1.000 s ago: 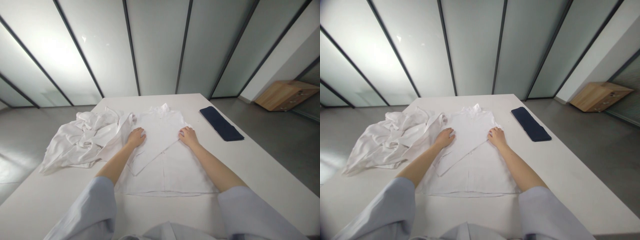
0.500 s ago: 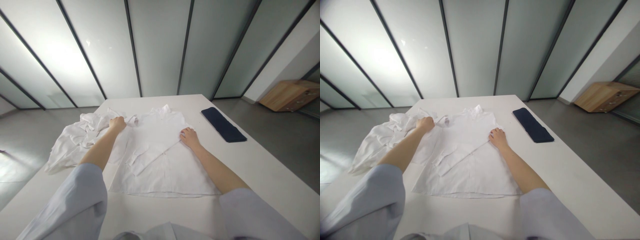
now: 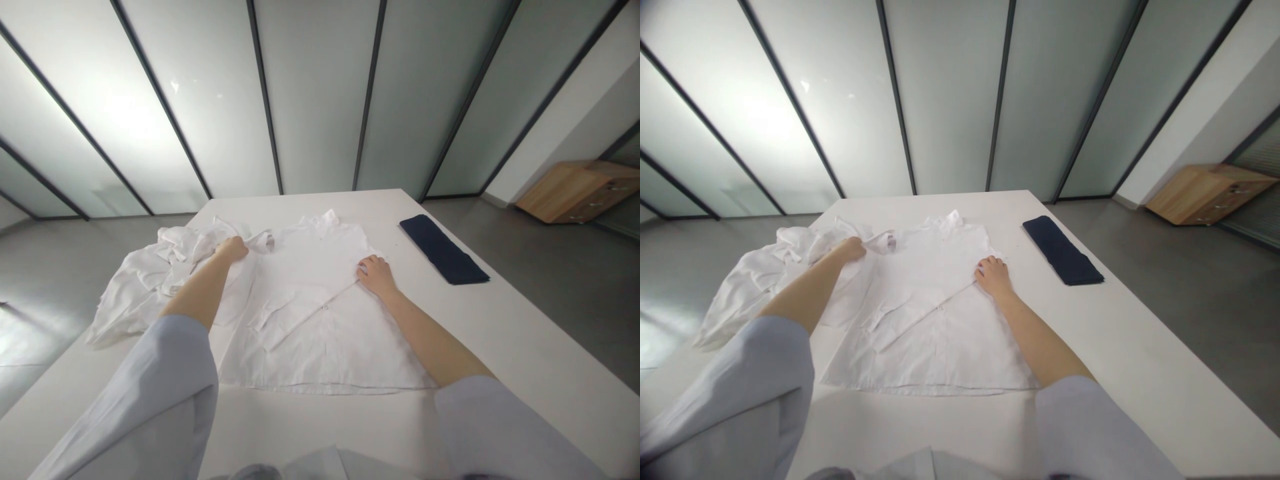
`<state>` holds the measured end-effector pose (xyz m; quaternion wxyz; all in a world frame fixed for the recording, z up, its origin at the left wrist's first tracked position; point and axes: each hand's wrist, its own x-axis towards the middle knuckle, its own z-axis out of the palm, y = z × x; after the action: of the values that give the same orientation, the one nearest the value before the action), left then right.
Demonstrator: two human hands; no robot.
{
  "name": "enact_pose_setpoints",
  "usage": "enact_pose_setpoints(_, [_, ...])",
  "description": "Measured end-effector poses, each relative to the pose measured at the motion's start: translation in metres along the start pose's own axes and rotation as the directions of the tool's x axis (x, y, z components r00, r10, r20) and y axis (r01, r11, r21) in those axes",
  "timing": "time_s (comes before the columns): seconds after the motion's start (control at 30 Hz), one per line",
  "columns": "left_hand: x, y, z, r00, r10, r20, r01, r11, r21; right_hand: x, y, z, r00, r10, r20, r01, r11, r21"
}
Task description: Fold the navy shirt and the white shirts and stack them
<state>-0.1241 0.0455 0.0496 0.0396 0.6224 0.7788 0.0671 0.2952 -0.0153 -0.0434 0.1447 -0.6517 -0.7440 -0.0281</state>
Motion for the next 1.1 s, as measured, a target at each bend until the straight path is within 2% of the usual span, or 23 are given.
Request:
enact_pose_setpoints(0.1, [0.011,0.004,-0.018,0.999,-0.027,-0.023,0.026,0.999,-0.047,0.0,0.0,0.0,1.0,0.001,0.003,-0.001,1.0,-0.002])
enact_pose_setpoints(0.2, [0.015,0.029,-0.05,0.997,-0.041,-0.068,0.018,0.952,-0.305,0.001,0.0,0.001,1.0,0.006,0.008,-0.006,1.0,0.007])
enact_pose_setpoints(0.27, [0.008,0.053,-0.071,0.999,0.007,-0.051,-0.034,0.833,-0.553,0.001,0.001,0.001,1.0,0.006,0.01,-0.006,1.0,0.015])
enact_pose_setpoints(0.33, [-0.007,0.078,-0.088,0.984,0.164,-0.065,-0.156,0.641,-0.751,0.001,0.002,0.002,1.0,0.005,0.014,-0.005,1.0,0.018])
enact_pose_setpoints(0.37, [-0.017,0.089,-0.095,0.954,0.294,-0.057,-0.211,0.527,-0.823,0.001,0.002,0.002,1.0,0.004,0.016,-0.004,1.0,0.019])
enact_pose_setpoints(0.4, [-0.028,0.099,-0.1,0.897,0.441,-0.03,-0.241,0.432,-0.869,0.001,0.002,0.002,1.0,0.003,0.02,-0.003,1.0,0.018])
enact_pose_setpoints(0.43, [-0.038,0.107,-0.103,0.817,0.576,0.015,-0.246,0.371,-0.896,0.001,0.002,0.002,1.0,0.003,0.024,-0.003,1.0,0.016])
enact_pose_setpoints(0.47, [-0.046,0.114,-0.103,0.731,0.68,0.059,-0.241,0.338,-0.91,0.001,0.002,0.001,1.0,0.006,0.027,-0.007,1.0,0.013])
enact_pose_setpoints(0.5, [-0.053,0.119,-0.101,0.664,0.742,0.092,-0.241,0.329,-0.913,0.001,0.002,0.0,0.999,0.01,0.031,-0.01,1.0,0.009])
enact_pose_setpoints(0.53, [-0.057,0.121,-0.096,0.633,0.766,0.109,-0.25,0.336,-0.908,0.001,0.001,-0.001,0.999,0.013,0.035,-0.013,1.0,0.005])
enact_pose_setpoints(0.57, [-0.058,0.122,-0.087,0.642,0.759,0.11,-0.269,0.357,-0.895,0.001,0.001,-0.002,0.999,0.015,0.039,-0.015,1.0,0.003])
enact_pose_setpoints(0.63, [-0.055,0.12,-0.059,0.736,0.673,0.073,-0.324,0.445,-0.834,0.001,0.001,-0.004,0.999,0.02,0.046,-0.02,1.0,0.004])
enact_pose_setpoints(0.7, [-0.049,0.115,-0.023,0.836,0.547,0.044,-0.358,0.605,-0.711,0.001,0.001,-0.005,0.999,0.022,0.047,-0.023,1.0,0.018])
enact_pose_setpoints(0.77, [-0.048,0.108,0.014,0.896,0.442,0.038,-0.354,0.764,-0.539,0.001,0.002,-0.003,0.999,0.029,0.031,-0.031,0.998,0.049])
enact_pose_setpoints(0.83, [-0.052,0.101,0.046,0.909,0.417,0.019,-0.38,0.844,-0.379,0.002,0.004,-0.001,0.999,0.037,-0.004,-0.036,0.995,0.098])
enact_pose_setpoints(0.93, [-0.064,0.095,0.078,0.911,0.411,-0.027,-0.406,0.887,-0.22,0.003,0.008,0.002,0.997,0.05,-0.064,-0.038,0.982,0.186])
enact_pose_setpoints(1.0, [-0.07,0.093,0.091,0.93,0.362,-0.066,-0.368,0.91,-0.191,0.004,0.01,0.002,0.996,0.056,-0.064,-0.041,0.975,0.218])
enact_pose_setpoints(1.1, [-0.072,0.091,0.099,0.939,0.317,-0.131,-0.339,0.918,-0.207,0.003,0.01,0.0,0.997,0.076,-0.01,-0.073,0.981,0.18])
